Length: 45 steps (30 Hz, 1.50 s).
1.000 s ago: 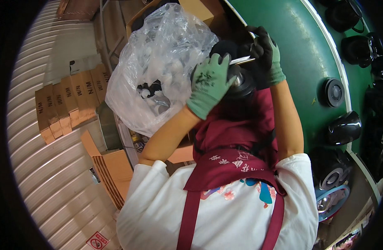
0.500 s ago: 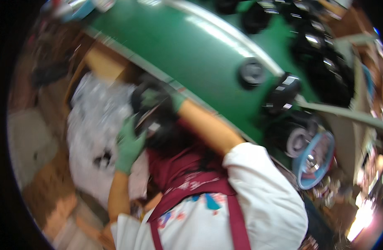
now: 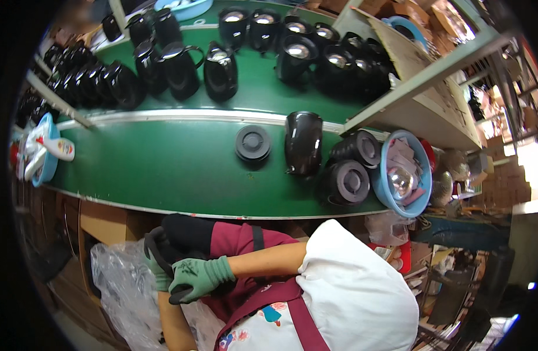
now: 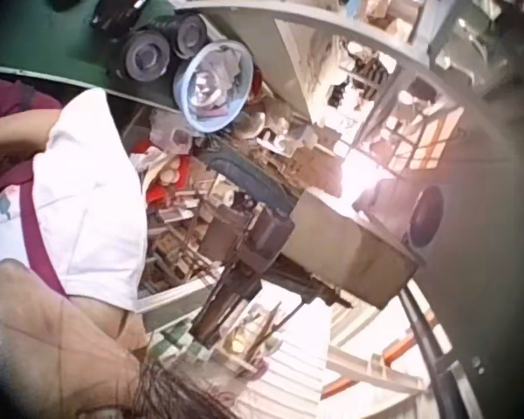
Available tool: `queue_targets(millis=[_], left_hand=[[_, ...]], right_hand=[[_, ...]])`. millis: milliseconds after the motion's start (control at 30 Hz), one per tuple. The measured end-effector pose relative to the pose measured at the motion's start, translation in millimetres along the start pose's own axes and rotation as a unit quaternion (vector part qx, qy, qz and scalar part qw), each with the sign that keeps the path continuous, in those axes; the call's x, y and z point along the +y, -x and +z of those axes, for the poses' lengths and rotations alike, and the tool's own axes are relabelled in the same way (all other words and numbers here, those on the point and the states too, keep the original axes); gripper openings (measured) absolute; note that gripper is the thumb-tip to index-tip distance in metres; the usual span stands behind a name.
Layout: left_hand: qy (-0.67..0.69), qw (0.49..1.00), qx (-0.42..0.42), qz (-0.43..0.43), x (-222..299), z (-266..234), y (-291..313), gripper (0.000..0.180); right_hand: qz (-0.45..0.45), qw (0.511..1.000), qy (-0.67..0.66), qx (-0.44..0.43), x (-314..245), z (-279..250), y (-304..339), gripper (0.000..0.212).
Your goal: The person assembles black kettles by inserting a metal rod into the base, attaching a lid, and placing a handle on top. They handle each kettle one at a time, repeating the same sequence of actions.
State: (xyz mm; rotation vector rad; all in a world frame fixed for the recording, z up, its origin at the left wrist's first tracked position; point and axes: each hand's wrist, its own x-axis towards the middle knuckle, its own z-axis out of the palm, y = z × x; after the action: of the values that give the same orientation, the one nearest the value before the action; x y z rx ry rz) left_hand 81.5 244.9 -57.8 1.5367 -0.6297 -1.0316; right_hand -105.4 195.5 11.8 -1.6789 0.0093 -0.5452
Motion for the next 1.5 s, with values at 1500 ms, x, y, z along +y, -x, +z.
queue_targets(millis=[1500], left_hand=[[-0.243, 0.922, -0.233, 0.188, 13, 34, -93, 0.024]], right_hand=[[0.112, 0.99, 0.018, -0.08, 28, -80, -52, 0.045]])
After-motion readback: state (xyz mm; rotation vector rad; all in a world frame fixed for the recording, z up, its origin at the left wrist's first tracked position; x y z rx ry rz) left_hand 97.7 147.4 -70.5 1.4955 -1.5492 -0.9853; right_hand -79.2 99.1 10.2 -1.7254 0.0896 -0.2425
